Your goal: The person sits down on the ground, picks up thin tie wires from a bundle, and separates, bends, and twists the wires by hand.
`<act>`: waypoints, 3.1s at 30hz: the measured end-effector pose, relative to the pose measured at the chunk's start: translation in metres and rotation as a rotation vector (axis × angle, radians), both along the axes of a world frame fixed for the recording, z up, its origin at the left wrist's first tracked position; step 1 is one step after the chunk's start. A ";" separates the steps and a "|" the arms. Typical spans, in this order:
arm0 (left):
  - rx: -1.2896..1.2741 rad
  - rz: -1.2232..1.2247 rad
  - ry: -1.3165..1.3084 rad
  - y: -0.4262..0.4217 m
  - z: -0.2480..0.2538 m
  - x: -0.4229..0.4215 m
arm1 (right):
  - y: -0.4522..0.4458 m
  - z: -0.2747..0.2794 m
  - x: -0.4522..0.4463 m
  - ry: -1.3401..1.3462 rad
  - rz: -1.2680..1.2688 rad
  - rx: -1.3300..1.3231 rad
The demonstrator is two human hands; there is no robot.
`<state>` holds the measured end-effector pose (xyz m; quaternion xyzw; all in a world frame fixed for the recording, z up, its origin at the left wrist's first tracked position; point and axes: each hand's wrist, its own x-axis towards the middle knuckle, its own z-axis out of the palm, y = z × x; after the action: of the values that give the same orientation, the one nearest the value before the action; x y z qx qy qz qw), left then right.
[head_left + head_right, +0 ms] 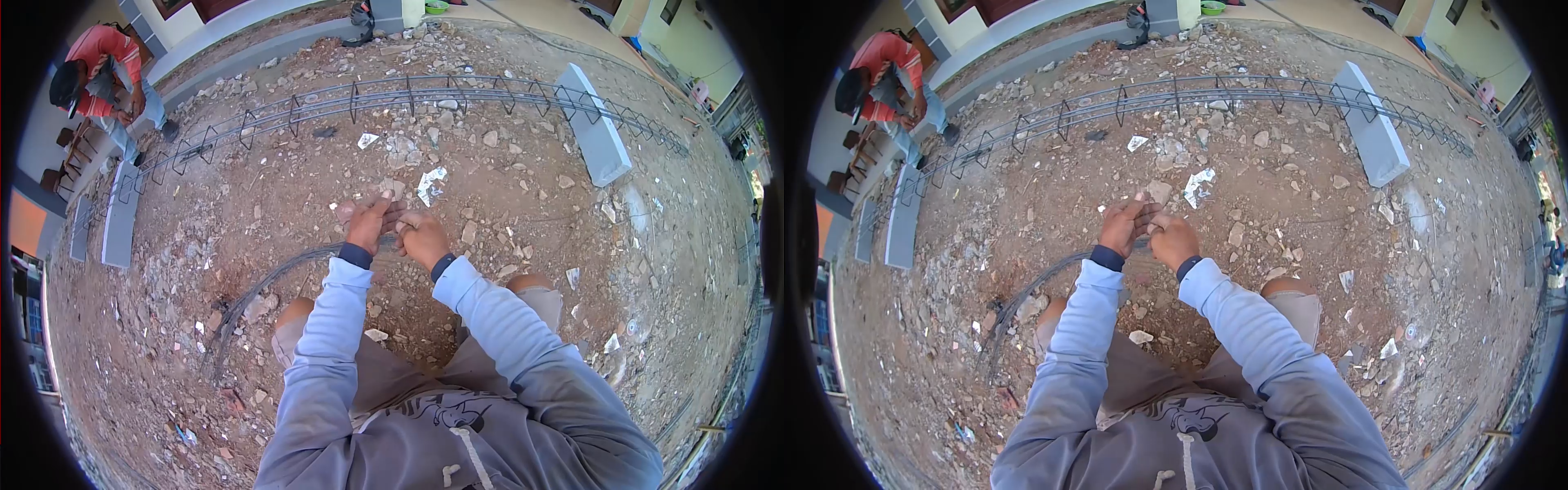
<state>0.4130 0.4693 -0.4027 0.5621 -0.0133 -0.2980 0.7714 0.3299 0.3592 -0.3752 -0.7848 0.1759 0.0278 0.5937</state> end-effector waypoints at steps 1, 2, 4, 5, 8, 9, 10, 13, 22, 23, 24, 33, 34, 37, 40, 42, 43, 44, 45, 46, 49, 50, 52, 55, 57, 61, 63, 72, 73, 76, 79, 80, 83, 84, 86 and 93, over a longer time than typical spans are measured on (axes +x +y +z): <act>0.034 -0.010 0.001 0.002 0.004 -0.001 | -0.001 0.003 -0.002 0.023 -0.002 0.020; 0.070 -0.020 0.006 0.003 0.007 -0.003 | -0.001 0.005 -0.005 0.050 -0.004 0.041; 0.080 -0.028 -0.023 -0.001 0.010 0.003 | 0.000 0.011 -0.007 0.088 -0.014 0.069; 0.089 -0.036 -0.034 -0.002 0.010 0.005 | 0.001 0.011 -0.007 0.110 -0.022 0.087; 0.093 -0.032 0.013 -0.010 0.009 0.000 | -0.005 -0.004 -0.009 0.157 -0.096 0.185; 0.081 -0.033 0.025 -0.012 0.003 0.000 | -0.008 -0.009 -0.010 0.176 -0.057 0.122; 0.087 -0.027 0.026 -0.012 -0.003 0.000 | -0.011 -0.013 -0.010 0.193 -0.015 0.054; 0.064 0.010 0.054 -0.011 -0.015 -0.004 | -0.015 -0.042 -0.008 0.098 0.050 -0.273; 0.092 0.073 0.045 -0.013 -0.028 -0.006 | -0.019 -0.054 -0.010 0.056 0.072 -0.475; 0.081 0.087 0.035 -0.012 -0.030 -0.007 | -0.021 -0.061 -0.007 0.067 0.067 -0.470; 0.060 0.080 0.021 -0.014 -0.031 -0.008 | -0.020 -0.058 -0.005 0.092 0.091 -0.460; 0.141 0.111 -0.033 -0.024 -0.041 -0.004 | -0.018 -0.065 0.004 0.052 0.005 -0.466; 0.134 0.134 -0.011 -0.022 -0.041 -0.003 | -0.018 -0.066 0.005 0.049 0.001 -0.461; 0.111 0.097 -0.023 -0.022 -0.042 0.002 | -0.018 -0.071 0.008 0.037 0.010 -0.433; 0.174 0.151 -0.029 -0.031 -0.034 -0.001 | -0.026 -0.059 0.009 0.118 0.026 -0.420; 0.179 0.146 -0.043 -0.034 -0.035 0.002 | -0.029 -0.055 0.008 0.134 0.016 -0.436; 0.183 0.147 -0.046 -0.034 -0.036 0.001 | -0.030 -0.058 0.007 0.109 0.004 -0.452; 0.172 0.147 -0.041 -0.035 -0.037 0.000 | -0.028 -0.060 0.006 0.083 -0.003 -0.466; 0.165 0.151 -0.038 -0.036 -0.035 -0.001 | -0.029 -0.057 0.005 0.100 -0.002 -0.465; 0.162 0.158 -0.037 -0.037 -0.033 -0.002 | -0.031 -0.051 0.004 0.114 0.001 -0.459; 0.187 0.195 -0.013 -0.038 -0.025 -0.007 | -0.031 -0.058 0.005 0.110 0.032 -0.515; 0.152 0.202 0.002 -0.035 -0.028 -0.007 | -0.031 -0.071 0.008 0.089 0.062 -0.538; 0.070 0.267 0.033 -0.029 -0.036 -0.005 | -0.028 -0.077 0.011 0.083 0.161 -0.568; 0.026 0.343 0.082 -0.020 -0.041 0.000 | -0.022 -0.052 0.003 -0.096 0.188 -0.516; -0.029 0.372 0.095 -0.018 -0.036 0.000 | -0.015 -0.046 0.005 -0.147 0.188 -0.558; -0.046 0.416 0.025 -0.019 -0.032 0.000 | -0.008 -0.035 -0.002 -0.189 0.121 -0.664; 0.021 0.492 -0.052 -0.023 -0.021 -0.005 | -0.005 -0.035 0.000 -0.215 0.117 -0.663; 0.735 0.544 -0.896 0.001 -0.030 0.014 | -0.007 -0.018 0.001 -0.264 0.155 -0.621; 0.800 0.578 -1.002 0.001 -0.027 0.014 | -0.007 -0.018 0.002 -0.262 0.161 -0.621; 0.951 0.705 -1.062 -0.004 -0.010 0.012 | -0.008 -0.017 0.000 -0.256 0.155 -0.630; 1.127 0.601 -1.101 0.001 -0.011 0.018 | -0.009 -0.013 0.000 -0.238 0.157 -0.652; 1.144 0.554 -1.124 0.002 -0.011 0.018 | -0.009 -0.012 -0.001 -0.227 0.162 -0.661; 1.193 0.441 -1.160 0.002 -0.008 0.018 | -0.009 -0.010 0.000 -0.227 0.164 -0.694; 1.208 0.419 -1.155 0.002 -0.008 0.017 | -0.010 -0.011 0.000 -0.247 0.170 -0.694; 1.231 0.390 -1.143 0.002 -0.009 0.015 | -0.011 -0.015 0.000 -0.284 0.182 -0.693; 1.201 0.433 -1.054 -0.002 -0.015 0.014 | -0.011 -0.024 -0.001 -0.333 0.199 -0.742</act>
<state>0.4265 0.4674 -0.4182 0.9347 -0.1033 0.2036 0.2725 0.3286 0.3486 -0.3995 -0.9524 -0.0009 -0.1075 0.2852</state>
